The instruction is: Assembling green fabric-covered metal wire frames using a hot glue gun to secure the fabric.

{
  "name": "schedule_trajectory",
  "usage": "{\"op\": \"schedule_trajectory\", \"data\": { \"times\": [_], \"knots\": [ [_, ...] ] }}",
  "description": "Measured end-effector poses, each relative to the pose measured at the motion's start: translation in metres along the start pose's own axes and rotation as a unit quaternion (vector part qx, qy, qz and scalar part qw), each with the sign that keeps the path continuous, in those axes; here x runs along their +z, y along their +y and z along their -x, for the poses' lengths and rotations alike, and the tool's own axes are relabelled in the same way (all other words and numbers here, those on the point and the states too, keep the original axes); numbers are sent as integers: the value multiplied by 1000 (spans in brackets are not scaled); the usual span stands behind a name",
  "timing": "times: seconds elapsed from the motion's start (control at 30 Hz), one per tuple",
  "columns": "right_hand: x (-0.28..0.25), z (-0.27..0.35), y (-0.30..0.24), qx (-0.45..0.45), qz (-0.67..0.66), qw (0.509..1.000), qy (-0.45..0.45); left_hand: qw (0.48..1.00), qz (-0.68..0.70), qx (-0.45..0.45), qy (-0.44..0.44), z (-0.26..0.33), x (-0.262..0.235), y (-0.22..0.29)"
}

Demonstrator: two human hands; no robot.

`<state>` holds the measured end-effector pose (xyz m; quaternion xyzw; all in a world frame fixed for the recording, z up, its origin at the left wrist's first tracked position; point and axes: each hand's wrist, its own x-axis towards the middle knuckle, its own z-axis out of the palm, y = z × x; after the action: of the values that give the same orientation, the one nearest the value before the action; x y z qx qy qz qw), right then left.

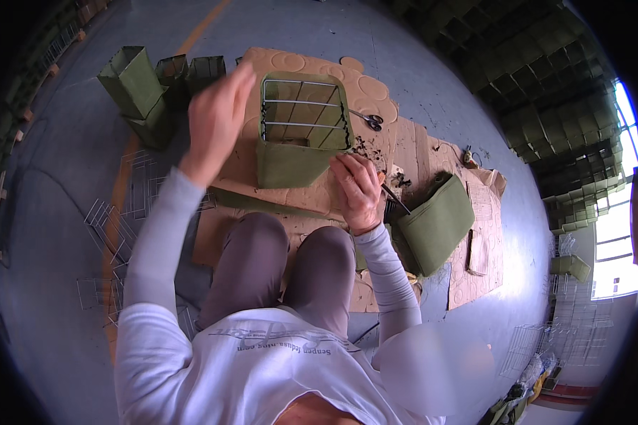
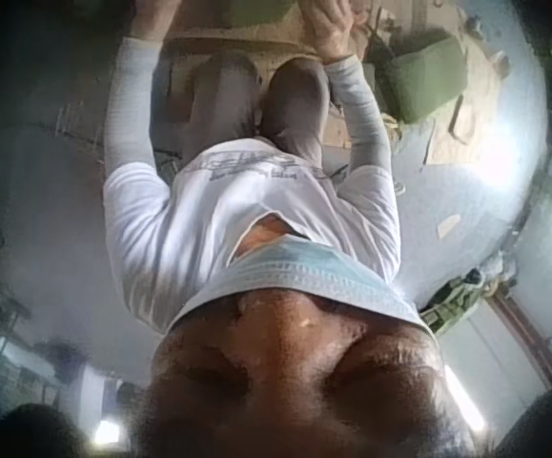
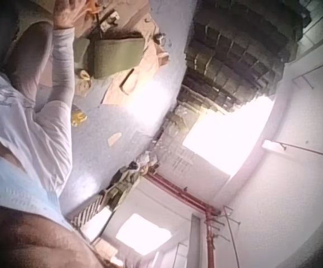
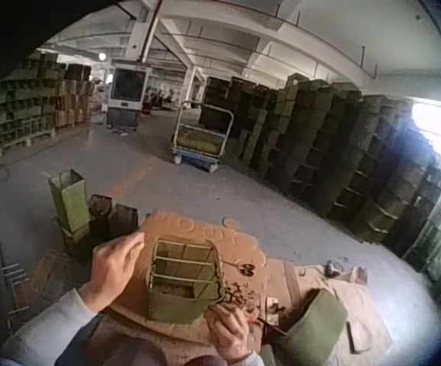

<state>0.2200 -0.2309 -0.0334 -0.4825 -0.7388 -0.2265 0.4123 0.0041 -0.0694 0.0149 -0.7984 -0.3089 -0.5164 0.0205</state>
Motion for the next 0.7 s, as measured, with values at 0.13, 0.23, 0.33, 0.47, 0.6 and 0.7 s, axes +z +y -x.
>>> {"op": "schedule_trajectory", "data": {
  "times": [0.13,0.23,0.33,0.47,0.6,0.7],
  "knots": [
    [11,6,1,-25,-2,1000,13,967,25,255,5,83,-9,37],
    [20,5,2,-35,1,999,13,961,-20,274,-35,94,5,36],
    [27,-1,4,-48,14,999,16,960,-60,271,-35,85,14,34],
    [33,-8,8,-47,8,999,9,965,-55,253,-30,75,25,30],
    [33,-12,9,-36,-3,999,-16,969,-37,242,-38,73,27,31],
    [30,-17,7,-27,-7,999,-44,978,-12,207,-38,71,28,37]
  ]
}}
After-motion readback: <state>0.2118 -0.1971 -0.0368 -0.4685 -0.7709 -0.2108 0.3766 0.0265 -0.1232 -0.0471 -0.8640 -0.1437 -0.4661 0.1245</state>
